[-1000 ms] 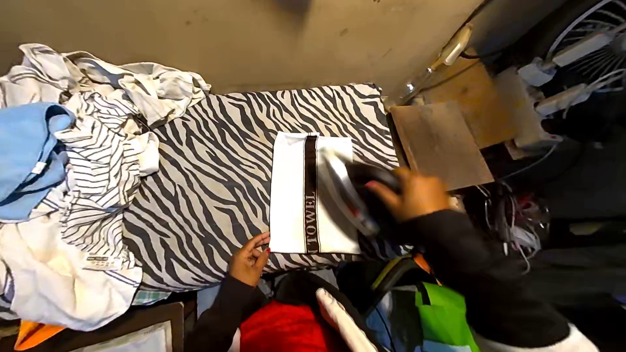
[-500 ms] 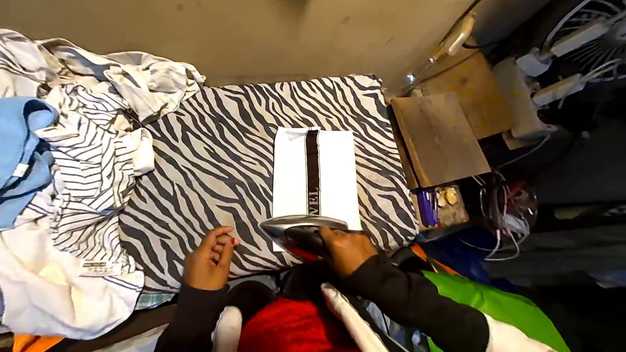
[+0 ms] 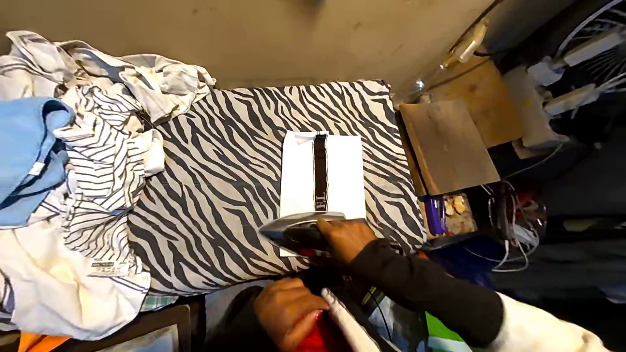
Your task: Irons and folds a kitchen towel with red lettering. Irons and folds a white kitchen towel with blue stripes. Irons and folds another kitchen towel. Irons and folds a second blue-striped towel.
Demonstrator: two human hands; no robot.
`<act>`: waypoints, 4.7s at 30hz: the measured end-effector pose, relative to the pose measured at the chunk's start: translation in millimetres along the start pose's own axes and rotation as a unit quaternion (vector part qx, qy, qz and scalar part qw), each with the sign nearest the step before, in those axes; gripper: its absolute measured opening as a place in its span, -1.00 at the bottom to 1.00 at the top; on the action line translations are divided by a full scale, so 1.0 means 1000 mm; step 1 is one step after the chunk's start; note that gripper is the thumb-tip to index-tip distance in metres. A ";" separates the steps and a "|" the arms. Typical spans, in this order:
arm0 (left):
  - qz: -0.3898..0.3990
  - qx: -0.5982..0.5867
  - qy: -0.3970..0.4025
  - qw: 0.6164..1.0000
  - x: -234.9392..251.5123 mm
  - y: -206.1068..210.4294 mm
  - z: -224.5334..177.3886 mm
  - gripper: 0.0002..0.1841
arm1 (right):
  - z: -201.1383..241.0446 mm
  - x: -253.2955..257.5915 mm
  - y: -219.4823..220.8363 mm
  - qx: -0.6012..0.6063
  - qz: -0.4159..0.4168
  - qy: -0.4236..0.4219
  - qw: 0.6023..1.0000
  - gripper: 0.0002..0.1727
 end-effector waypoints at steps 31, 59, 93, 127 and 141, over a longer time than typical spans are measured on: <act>0.016 0.129 -0.114 0.985 -0.015 -0.007 0.069 -0.62 | -0.048 0.116 -0.098 0.179 -0.066 0.293 0.937 -0.11; -0.064 0.193 -0.103 0.974 0.102 -0.086 0.095 -0.62 | -0.090 -0.004 -0.015 0.181 -0.010 0.401 0.898 -0.17; 0.241 0.204 -0.325 0.891 0.283 -0.081 0.245 -0.58 | -0.056 -0.071 0.045 0.290 0.042 0.434 0.852 -0.23; 0.199 0.279 -0.133 0.930 0.062 0.058 0.060 -0.70 | -0.139 -0.119 0.007 0.255 -0.139 0.425 0.857 -0.27; -0.152 0.135 -0.324 0.924 -0.003 -0.045 0.084 -0.63 | -0.157 0.091 -0.077 0.257 -0.115 0.372 0.885 -0.24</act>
Point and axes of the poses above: each hand's wrist, its own x-axis towards the middle knuckle, its own y-axis out of the palm, z = x × y, the point moved 7 cm from there along x, towards the middle knuckle, and after that the axes turned 11 degrees about -x, right-handed, at the moved point
